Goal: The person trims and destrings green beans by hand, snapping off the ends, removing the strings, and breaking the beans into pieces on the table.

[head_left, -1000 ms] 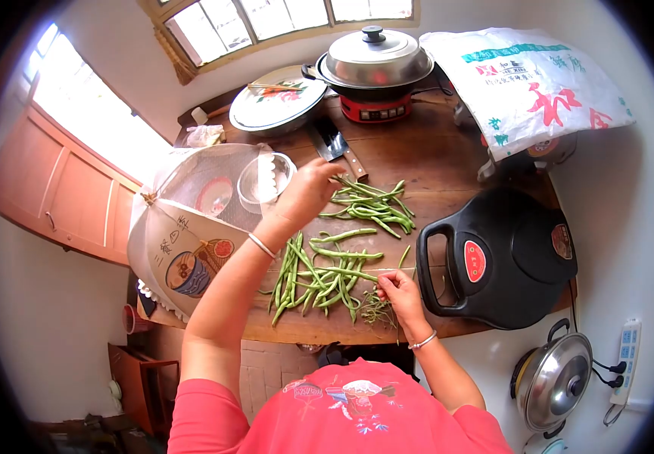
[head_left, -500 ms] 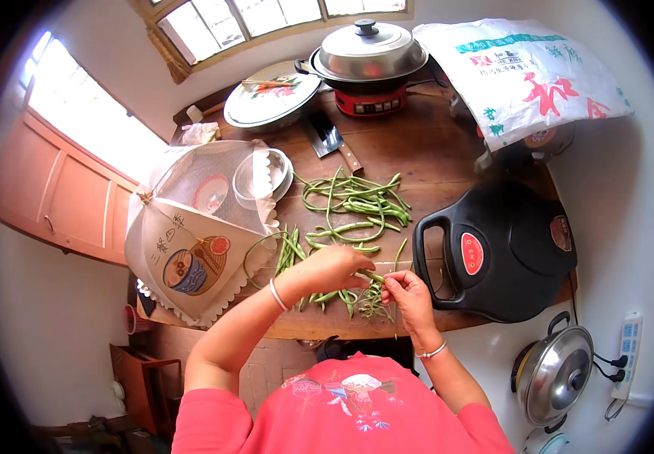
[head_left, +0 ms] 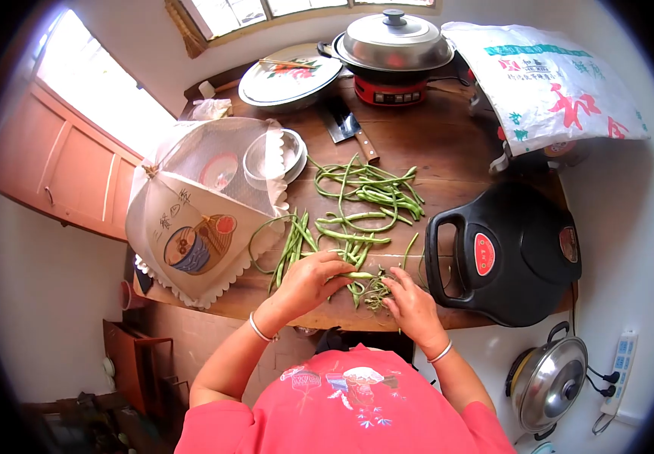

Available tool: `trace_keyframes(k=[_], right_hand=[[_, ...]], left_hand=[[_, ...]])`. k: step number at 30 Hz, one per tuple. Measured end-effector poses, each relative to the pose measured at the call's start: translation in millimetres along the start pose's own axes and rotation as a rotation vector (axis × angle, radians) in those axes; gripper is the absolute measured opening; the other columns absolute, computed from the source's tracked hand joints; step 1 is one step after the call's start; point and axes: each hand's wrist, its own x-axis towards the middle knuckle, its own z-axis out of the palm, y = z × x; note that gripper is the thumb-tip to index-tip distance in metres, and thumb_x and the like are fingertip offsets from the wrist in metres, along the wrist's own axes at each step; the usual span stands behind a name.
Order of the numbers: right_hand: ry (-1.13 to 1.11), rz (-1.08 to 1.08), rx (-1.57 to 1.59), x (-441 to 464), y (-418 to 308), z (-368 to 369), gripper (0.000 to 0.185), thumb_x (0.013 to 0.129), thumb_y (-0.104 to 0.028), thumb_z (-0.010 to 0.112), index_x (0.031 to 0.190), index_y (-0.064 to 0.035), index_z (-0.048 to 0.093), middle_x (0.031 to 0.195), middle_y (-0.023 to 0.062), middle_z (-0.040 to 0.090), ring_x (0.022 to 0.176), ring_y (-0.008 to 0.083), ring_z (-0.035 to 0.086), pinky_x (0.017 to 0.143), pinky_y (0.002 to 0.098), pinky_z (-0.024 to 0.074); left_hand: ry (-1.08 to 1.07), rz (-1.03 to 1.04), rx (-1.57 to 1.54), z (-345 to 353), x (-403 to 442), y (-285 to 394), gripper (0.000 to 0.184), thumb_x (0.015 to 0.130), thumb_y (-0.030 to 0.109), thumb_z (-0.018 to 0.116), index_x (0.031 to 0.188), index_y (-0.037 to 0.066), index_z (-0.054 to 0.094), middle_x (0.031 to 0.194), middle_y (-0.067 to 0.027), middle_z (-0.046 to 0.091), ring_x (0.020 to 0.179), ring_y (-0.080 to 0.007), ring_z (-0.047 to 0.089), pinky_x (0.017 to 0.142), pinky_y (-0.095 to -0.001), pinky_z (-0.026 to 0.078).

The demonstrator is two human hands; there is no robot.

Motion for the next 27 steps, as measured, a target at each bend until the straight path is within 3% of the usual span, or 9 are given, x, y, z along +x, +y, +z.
trace_keyframes(k=[2, 5, 11, 17, 27], right_hand=[[0.008, 0.092, 0.308, 5.8, -5.9, -4.9, 0.023, 0.083, -0.009, 0.067, 0.105, -0.0031, 0.061, 0.104, 0.0136, 0.062, 0.084, 0.0310, 0.064, 0.072, 0.0374, 0.0521], [0.042, 0.099, 0.393, 16.8, -18.2, -19.9, 0.020, 0.085, -0.008, 0.064, 0.105, -0.0028, 0.060, 0.097, 0.0129, 0.062, 0.083, 0.0323, 0.063, 0.070, 0.0384, 0.0513], [0.098, -0.091, 0.206, 27.4, -31.3, -21.6, 0.011, 0.087, -0.003, 0.060, 0.098, -0.0005, 0.060, 0.086, 0.0137, 0.061, 0.076, 0.0326, 0.061, 0.066, 0.0403, 0.0487], [0.077, -0.109, 0.141, 26.0, -32.1, -17.9, 0.010, 0.083, -0.002, 0.062, 0.093, -0.0011, 0.059, 0.084, 0.0141, 0.060, 0.077, 0.0328, 0.061, 0.066, 0.0408, 0.0493], [0.040, -0.173, 0.090, 25.9, -26.6, -16.0, 0.019, 0.082, -0.001, 0.063, 0.100, -0.0030, 0.058, 0.087, 0.0126, 0.060, 0.079, 0.0312, 0.061, 0.067, 0.0397, 0.0497]], left_hand=[[0.020, -0.002, -0.003, -0.5, -4.4, 3.8, 0.018, 0.081, 0.013, 0.070, 0.098, 0.006, 0.070, 0.084, -0.0094, 0.062, 0.075, -0.0291, 0.061, 0.066, -0.0384, 0.049], [0.013, -0.035, -0.029, 0.7, -7.1, 5.9, 0.019, 0.080, 0.012, 0.070, 0.098, 0.006, 0.069, 0.083, -0.0092, 0.060, 0.076, -0.0288, 0.060, 0.067, -0.0381, 0.049], [0.014, -0.015, -0.025, 5.7, -9.2, 10.4, 0.019, 0.080, 0.011, 0.071, 0.099, 0.005, 0.069, 0.084, -0.0096, 0.059, 0.076, -0.0276, 0.060, 0.066, -0.0371, 0.048], [-0.005, 0.026, 0.037, 3.6, -9.6, 17.1, 0.024, 0.082, 0.012, 0.069, 0.105, 0.005, 0.067, 0.082, -0.0110, 0.057, 0.076, -0.0302, 0.059, 0.066, -0.0395, 0.047], [-0.079, -0.061, 0.010, -1.6, -10.1, 23.2, 0.017, 0.086, 0.013, 0.065, 0.100, 0.004, 0.061, 0.090, -0.0132, 0.061, 0.083, -0.0338, 0.061, 0.070, -0.0422, 0.048]])
